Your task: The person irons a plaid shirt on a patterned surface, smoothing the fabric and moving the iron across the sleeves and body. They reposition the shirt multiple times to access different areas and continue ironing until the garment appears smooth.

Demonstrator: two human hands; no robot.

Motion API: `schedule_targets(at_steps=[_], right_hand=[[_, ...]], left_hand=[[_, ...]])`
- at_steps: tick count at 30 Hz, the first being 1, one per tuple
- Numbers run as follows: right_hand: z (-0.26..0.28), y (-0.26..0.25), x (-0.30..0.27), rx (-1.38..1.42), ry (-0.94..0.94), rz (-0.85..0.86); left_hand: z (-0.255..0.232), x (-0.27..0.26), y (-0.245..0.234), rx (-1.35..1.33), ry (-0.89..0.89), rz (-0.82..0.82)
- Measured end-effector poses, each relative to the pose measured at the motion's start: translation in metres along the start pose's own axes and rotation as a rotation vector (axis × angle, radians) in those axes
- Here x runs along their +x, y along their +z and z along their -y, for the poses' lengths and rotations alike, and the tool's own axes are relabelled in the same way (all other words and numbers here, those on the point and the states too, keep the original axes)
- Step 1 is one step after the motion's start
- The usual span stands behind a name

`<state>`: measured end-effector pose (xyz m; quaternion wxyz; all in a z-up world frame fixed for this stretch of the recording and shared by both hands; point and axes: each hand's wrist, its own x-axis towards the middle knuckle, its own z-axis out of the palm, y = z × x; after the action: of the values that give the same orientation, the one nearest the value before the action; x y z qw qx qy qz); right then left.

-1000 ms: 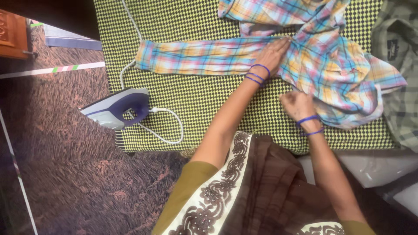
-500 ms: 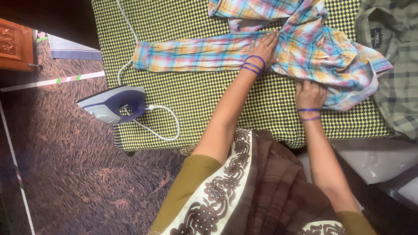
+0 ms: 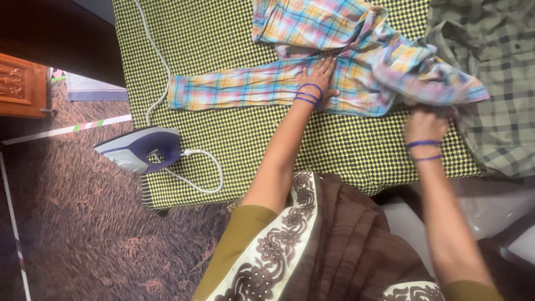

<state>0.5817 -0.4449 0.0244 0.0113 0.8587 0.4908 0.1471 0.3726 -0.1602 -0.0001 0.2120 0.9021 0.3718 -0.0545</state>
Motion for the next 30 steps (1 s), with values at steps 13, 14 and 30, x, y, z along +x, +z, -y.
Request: schedule_targets(at_steps=[13,14,30], right_hand=[[0.089,0.084,-0.009,1.696,0.933,0.562],[0.081,0.086,-0.008,1.769,1.007,0.508],[0.131,-0.037,-0.030,2.064,0.743,-0.091]], left_hand=[[-0.048,-0.007,-0.009,0.038,-0.164,0.040],[-0.052,-0.012,-0.013,0.058,-0.165,0.043],[-0.069,-0.040,-0.039,0.123,-0.205,0.178]])
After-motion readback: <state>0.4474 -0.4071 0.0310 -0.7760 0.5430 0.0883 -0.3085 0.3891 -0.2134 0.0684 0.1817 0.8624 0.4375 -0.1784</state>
